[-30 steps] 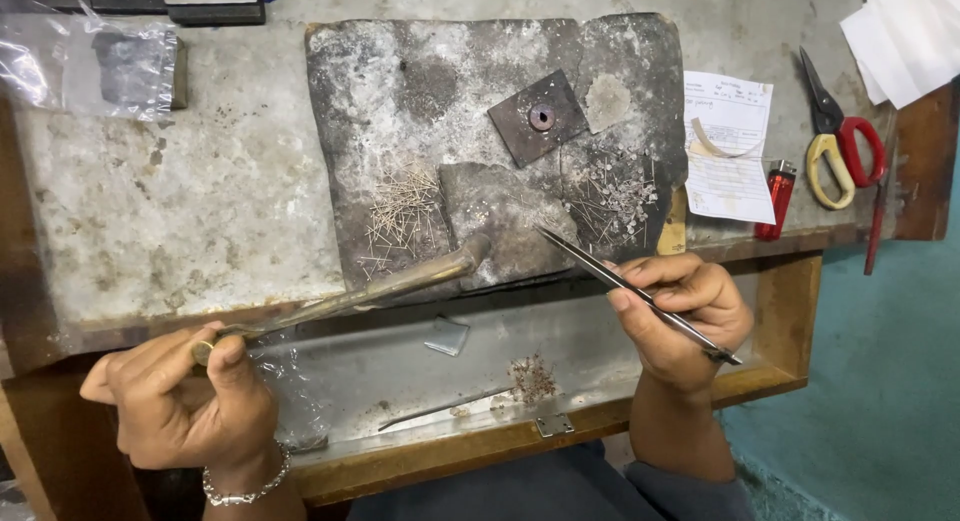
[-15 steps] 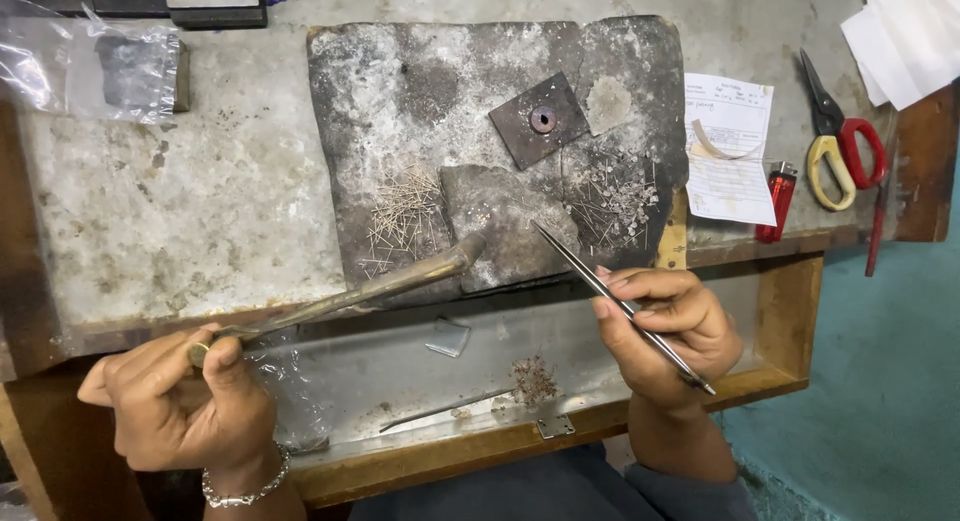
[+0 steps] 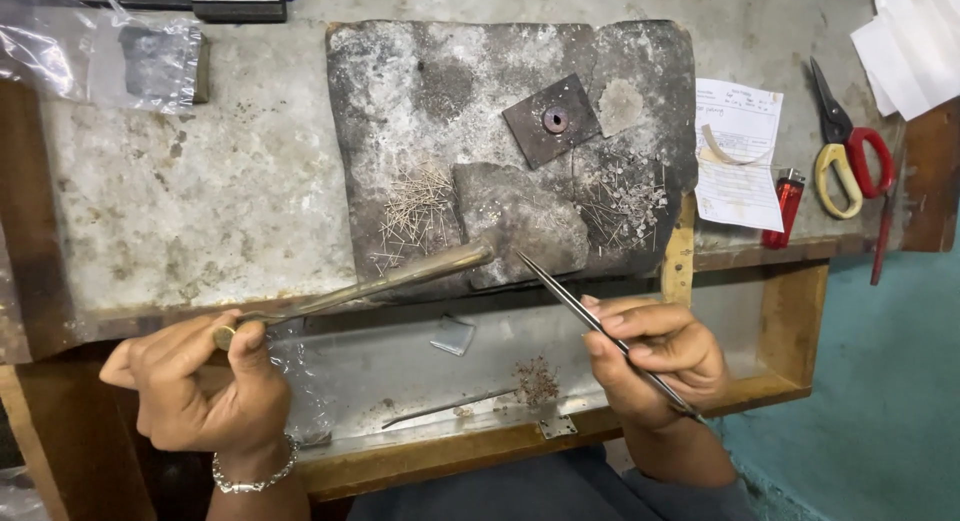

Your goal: Soldering small metal pins onto a jewelry component using tweezers and a blowpipe on a soldering block.

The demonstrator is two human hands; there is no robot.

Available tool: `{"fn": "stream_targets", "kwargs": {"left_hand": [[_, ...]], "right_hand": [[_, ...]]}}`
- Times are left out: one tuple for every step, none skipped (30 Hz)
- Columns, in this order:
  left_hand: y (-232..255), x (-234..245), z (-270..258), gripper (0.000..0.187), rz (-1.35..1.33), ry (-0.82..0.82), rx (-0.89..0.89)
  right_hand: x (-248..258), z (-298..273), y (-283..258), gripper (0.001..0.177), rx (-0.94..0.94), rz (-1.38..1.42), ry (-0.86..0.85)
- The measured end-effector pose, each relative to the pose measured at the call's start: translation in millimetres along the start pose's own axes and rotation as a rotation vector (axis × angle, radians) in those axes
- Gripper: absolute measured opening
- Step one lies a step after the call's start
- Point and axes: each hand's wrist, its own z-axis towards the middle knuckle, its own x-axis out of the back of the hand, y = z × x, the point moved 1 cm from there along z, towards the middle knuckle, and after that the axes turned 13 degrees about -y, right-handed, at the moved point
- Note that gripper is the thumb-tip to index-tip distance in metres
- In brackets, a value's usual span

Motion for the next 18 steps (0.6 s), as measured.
{"fn": "stream_targets", "kwargs": {"left_hand": [[-0.6, 0.4, -0.1, 0.033, 0.002, 0.001, 0.001], [-1.2, 0.3, -0.4, 0.033, 0.003, 0.002, -0.003], [-1.9, 0.1, -0.7, 0.032, 0.004, 0.002, -0.008], [-2.7, -0.6, -0.1, 0.032, 0.005, 0.001, -0.004], [-3.3, -1.0, 0.6, 0.032, -0.001, 0.031, -0.014], [-4.3, -1.6, 2.3, 0.033, -0.008, 0.063, -0.026], [-5.4, -0.9, 1.2, 0.033, -0.007, 0.064, -0.025], [-6.5, -0.5, 0.3, 0.033, 0.005, 0.06, -0.019], [-7.7, -0.1, -0.6, 0.033, 0.018, 0.056, -0.012], [-8.1, -0.1, -1.1, 0.033, 0.02, 0.056, -0.009], [-8.6, -0.4, -1.5, 0.032, 0.014, 0.047, -0.022], [-9.0, -0.7, -2.1, 0.031, 0.008, 0.036, -0.035], [-9.2, -0.6, -2.0, 0.031, 0.008, 0.034, -0.033], [-9.4, -0.7, -1.5, 0.03, 0.009, 0.04, -0.046], [-9.6, -0.6, -0.9, 0.029, 0.009, 0.046, -0.06], [-9.5, -0.6, -0.6, 0.029, 0.011, 0.047, -0.058], [-9.5, -0.5, -0.4, 0.03, 0.01, 0.056, -0.042], [-9.6, -0.8, 0.1, 0.031, 0.007, 0.064, -0.027]], "right_hand": [[-0.3, 0.6, 3.8, 0.031, 0.0, 0.002, -0.002], [-0.4, 0.7, 7.1, 0.032, 0.012, 0.008, 0.0], [-0.6, 0.8, 10.7, 0.032, 0.024, 0.014, 0.001], [0.8, 0.0, 13.2, 0.032, 0.021, 0.014, -0.001], [2.3, -0.8, 16.0, 0.032, -0.004, 0.041, 0.015], [3.5, -1.0, 19.1, 0.032, -0.026, 0.067, 0.033], [2.6, -1.5, 18.8, 0.032, -0.026, 0.068, 0.031], [1.8, -1.6, 18.7, 0.03, -0.014, 0.102, 0.026], [1.0, -1.8, 18.8, 0.028, -0.002, 0.136, 0.02], [-1.4, -0.3, 17.3, 0.028, -0.004, 0.137, 0.018], [-3.9, 1.2, 16.0, 0.029, -0.001, 0.138, 0.0], [-6.5, 2.2, 14.5, 0.029, 0.001, 0.139, -0.017], [-5.5, 1.3, 15.6, 0.029, -0.002, 0.139, -0.018], [-4.5, 0.9, 17.2, 0.029, -0.011, 0.123, -0.012], [-3.6, 0.4, 18.5, 0.03, -0.02, 0.107, -0.007], [-2.7, -0.1, 23.4, 0.03, -0.02, 0.109, -0.01], [-1.3, -0.6, 28.3, 0.032, -0.031, 0.059, 0.047], [0.2, -1.6, 32.9, 0.034, -0.042, 0.008, 0.106]]}}
